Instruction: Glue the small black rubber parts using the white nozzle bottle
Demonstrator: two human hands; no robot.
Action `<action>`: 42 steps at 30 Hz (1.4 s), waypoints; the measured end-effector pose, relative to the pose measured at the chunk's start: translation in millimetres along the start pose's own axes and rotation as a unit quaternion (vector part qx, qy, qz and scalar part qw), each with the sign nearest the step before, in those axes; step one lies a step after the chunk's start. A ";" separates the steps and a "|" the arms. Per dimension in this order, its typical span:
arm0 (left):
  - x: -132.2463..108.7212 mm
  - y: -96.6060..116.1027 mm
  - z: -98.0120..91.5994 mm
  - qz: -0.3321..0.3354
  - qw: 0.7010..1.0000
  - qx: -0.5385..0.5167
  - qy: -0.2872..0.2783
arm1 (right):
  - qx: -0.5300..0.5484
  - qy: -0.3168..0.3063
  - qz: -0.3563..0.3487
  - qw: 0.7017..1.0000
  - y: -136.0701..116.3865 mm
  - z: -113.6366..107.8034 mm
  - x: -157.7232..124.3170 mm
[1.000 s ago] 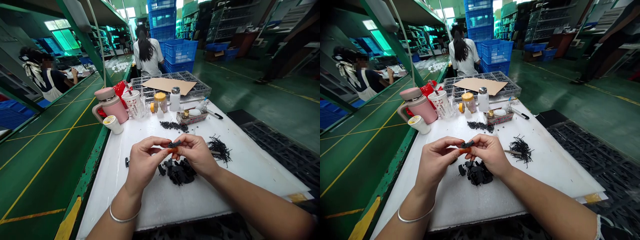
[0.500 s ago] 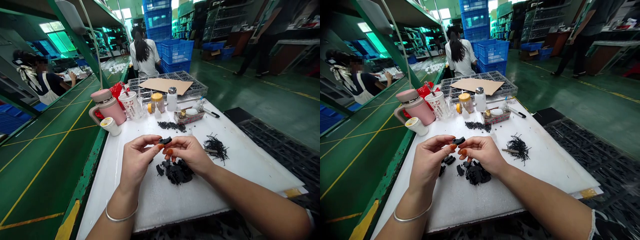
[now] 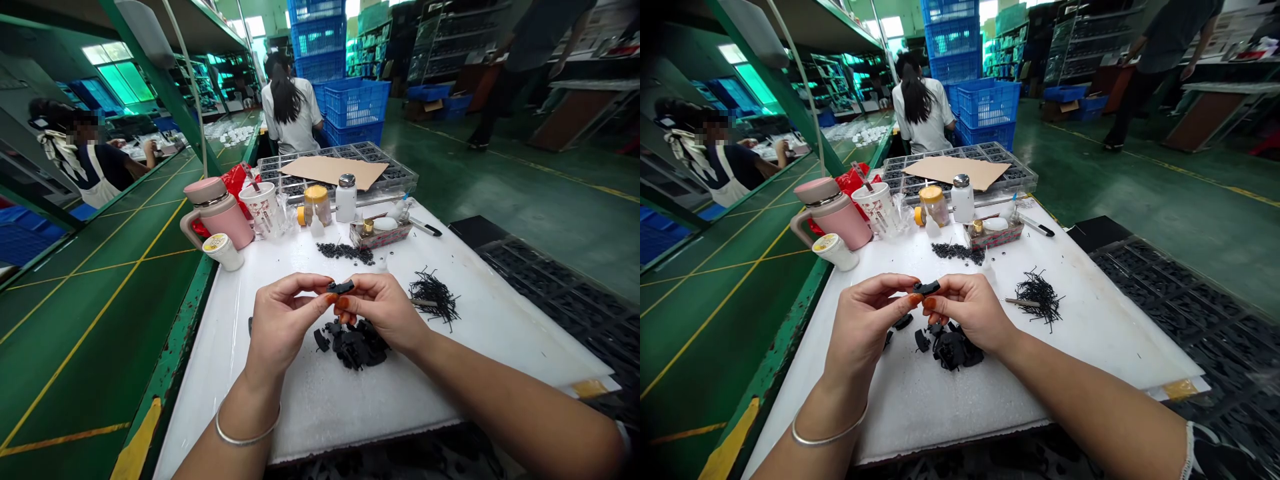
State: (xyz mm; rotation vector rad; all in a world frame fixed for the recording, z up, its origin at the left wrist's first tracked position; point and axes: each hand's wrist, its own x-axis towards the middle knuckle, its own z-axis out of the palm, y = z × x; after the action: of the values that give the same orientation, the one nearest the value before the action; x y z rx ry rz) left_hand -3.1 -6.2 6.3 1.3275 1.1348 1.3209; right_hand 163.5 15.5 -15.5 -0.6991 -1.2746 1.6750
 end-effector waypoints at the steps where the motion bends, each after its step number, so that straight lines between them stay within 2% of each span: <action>1: -0.2 0.2 -0.1 0.000 1.000 0.000 -0.002 | -0.001 -0.001 0.000 1.000 0.3 -0.1 0.2; 16: -2.5 2.7 0.2 0.009 1.000 0.000 0.004 | -0.019 0.012 -0.009 1.000 0.6 -2.1 1.4; 25: 1.7 -0.5 -4.1 0.029 0.999 0.005 0.019 | -0.043 0.045 -0.016 0.998 1.7 -3.9 1.5; 42: 0.1 -1.3 0.8 0.013 0.999 -0.026 -0.020 | -0.056 0.039 -0.041 0.997 1.7 0.6 -0.5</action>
State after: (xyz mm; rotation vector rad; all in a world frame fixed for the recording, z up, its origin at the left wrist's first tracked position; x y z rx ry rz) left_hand -2.3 -5.9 5.0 1.3282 1.0517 1.3273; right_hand 162.7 14.7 -16.9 -0.7610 -1.3310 1.5048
